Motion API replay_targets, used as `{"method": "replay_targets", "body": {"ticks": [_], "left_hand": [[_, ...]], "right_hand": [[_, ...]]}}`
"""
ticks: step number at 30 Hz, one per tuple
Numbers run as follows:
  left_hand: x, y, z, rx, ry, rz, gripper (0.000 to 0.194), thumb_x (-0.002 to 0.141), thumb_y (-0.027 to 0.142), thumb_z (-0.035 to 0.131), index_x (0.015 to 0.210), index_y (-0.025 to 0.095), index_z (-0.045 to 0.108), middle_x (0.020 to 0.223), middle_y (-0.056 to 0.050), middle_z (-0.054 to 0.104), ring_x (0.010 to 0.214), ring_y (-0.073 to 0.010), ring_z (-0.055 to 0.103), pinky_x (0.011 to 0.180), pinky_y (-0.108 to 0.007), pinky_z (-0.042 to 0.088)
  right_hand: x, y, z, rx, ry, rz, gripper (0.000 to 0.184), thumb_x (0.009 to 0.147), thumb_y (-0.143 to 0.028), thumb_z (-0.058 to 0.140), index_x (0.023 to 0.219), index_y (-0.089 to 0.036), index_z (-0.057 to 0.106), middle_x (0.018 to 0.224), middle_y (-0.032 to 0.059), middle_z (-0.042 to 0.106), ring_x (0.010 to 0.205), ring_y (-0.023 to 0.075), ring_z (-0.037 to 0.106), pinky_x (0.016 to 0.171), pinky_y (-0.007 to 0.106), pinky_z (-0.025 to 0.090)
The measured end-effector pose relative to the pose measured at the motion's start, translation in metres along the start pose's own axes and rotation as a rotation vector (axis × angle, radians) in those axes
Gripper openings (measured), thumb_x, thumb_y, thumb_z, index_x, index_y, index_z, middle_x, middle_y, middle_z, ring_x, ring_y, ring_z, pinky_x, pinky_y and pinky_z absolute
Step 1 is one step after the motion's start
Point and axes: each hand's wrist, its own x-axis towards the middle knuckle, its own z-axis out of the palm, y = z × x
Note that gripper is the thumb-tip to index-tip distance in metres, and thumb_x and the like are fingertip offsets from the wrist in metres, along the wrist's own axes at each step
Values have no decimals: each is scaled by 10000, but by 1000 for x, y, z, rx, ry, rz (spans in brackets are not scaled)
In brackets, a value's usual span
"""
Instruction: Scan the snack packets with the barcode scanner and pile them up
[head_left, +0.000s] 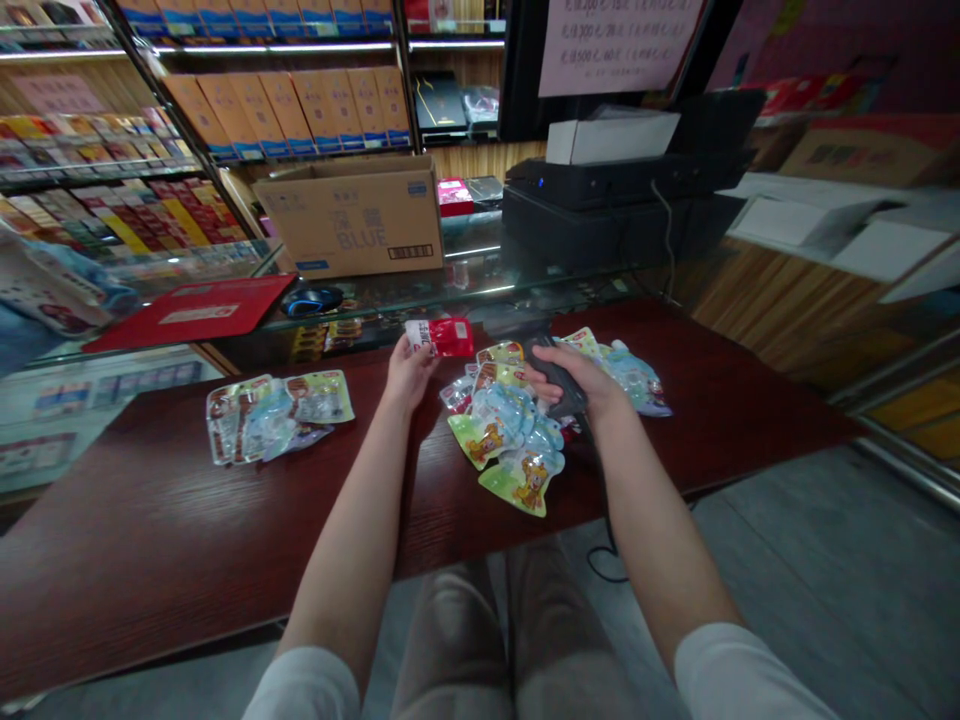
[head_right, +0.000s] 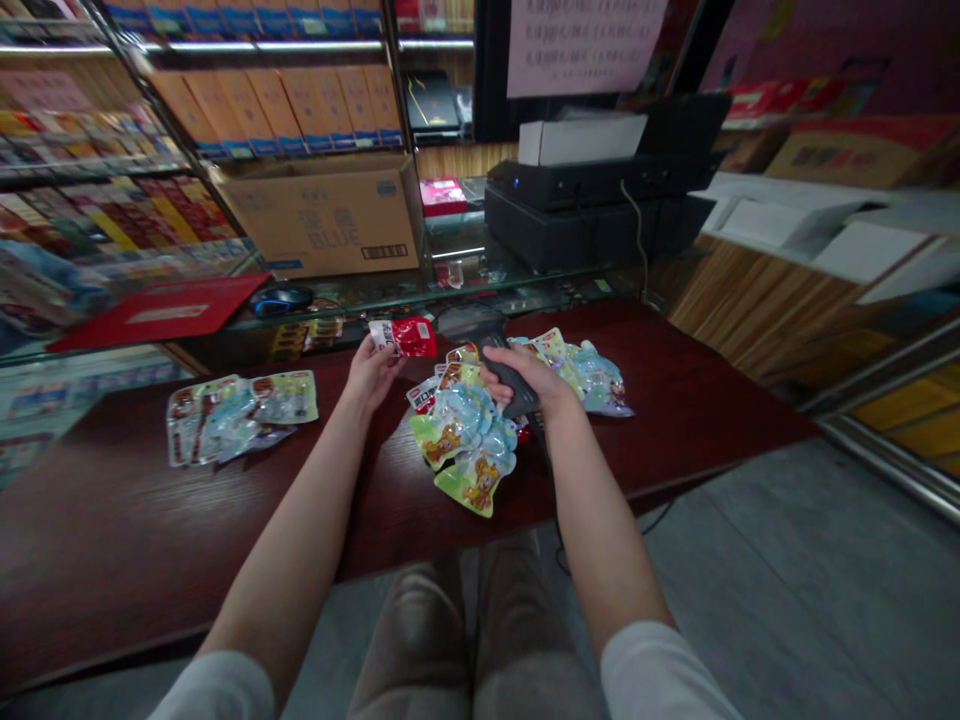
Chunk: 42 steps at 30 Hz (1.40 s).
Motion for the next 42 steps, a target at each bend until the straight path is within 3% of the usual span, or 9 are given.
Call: {"method": "replay_targets", "body": {"ticks": [3, 7, 12, 19, 25, 31, 42], "left_hand": [[2, -5, 3, 3, 71, 36, 426, 589, 215, 823, 974, 196, 643, 863, -11, 706, 749, -129, 652, 730, -264, 527], [10, -8, -1, 74, 288, 146, 344, 651, 299, 798, 923, 130, 673, 813, -39, 707, 758, -157, 669, 752, -286, 526], [18, 10, -18, 1, 404, 238, 268, 773, 327, 737, 965, 150, 676, 853, -39, 729, 777, -144, 693, 768, -261, 550], [11, 28, -23, -30, 225, 183, 338, 904, 403, 639, 1198, 250, 570, 936, -47, 742, 843, -217, 747, 845, -415, 595], [6, 24, -14, 6, 112, 170, 387, 861, 475, 681, 1149, 244, 562, 975, -62, 733, 960, -260, 740, 870, -443, 594], [1, 21, -9, 60, 28, 152, 380, 865, 480, 666, 1125, 228, 549, 991, -68, 732, 813, -235, 747, 796, -430, 613], [1, 21, -6, 129, 61, 190, 303, 867, 431, 659, 1069, 211, 611, 937, -54, 736, 850, -209, 734, 826, -385, 600]], "right_hand": [[1, 1, 0, -24, 10, 15, 377, 802, -415, 750, 754, -203, 441, 547, -62, 492, 369, 38, 366, 354, 172, 315], [3, 3, -2, -91, 45, 53, 389, 813, -436, 739, 710, -200, 447, 511, -55, 472, 368, 48, 378, 345, 181, 313], [1, 5, 4, -108, 31, 61, 378, 794, -431, 760, 746, -202, 463, 543, -55, 515, 359, 41, 369, 338, 184, 321], [5, 15, 23, -134, -70, 104, 357, 801, -425, 752, 812, -199, 475, 590, -48, 557, 367, 47, 423, 336, 176, 312], [11, 19, 26, -131, -41, 105, 357, 781, -415, 765, 886, -186, 513, 586, -53, 564, 364, 52, 436, 333, 171, 310], [11, 18, 29, -163, -6, 117, 365, 767, -419, 779, 881, -177, 530, 576, -53, 562, 366, 54, 440, 338, 175, 317], [12, 20, 26, -138, -22, 132, 363, 774, -419, 782, 839, -185, 513, 555, -55, 555, 360, 50, 428, 341, 176, 340]]}}
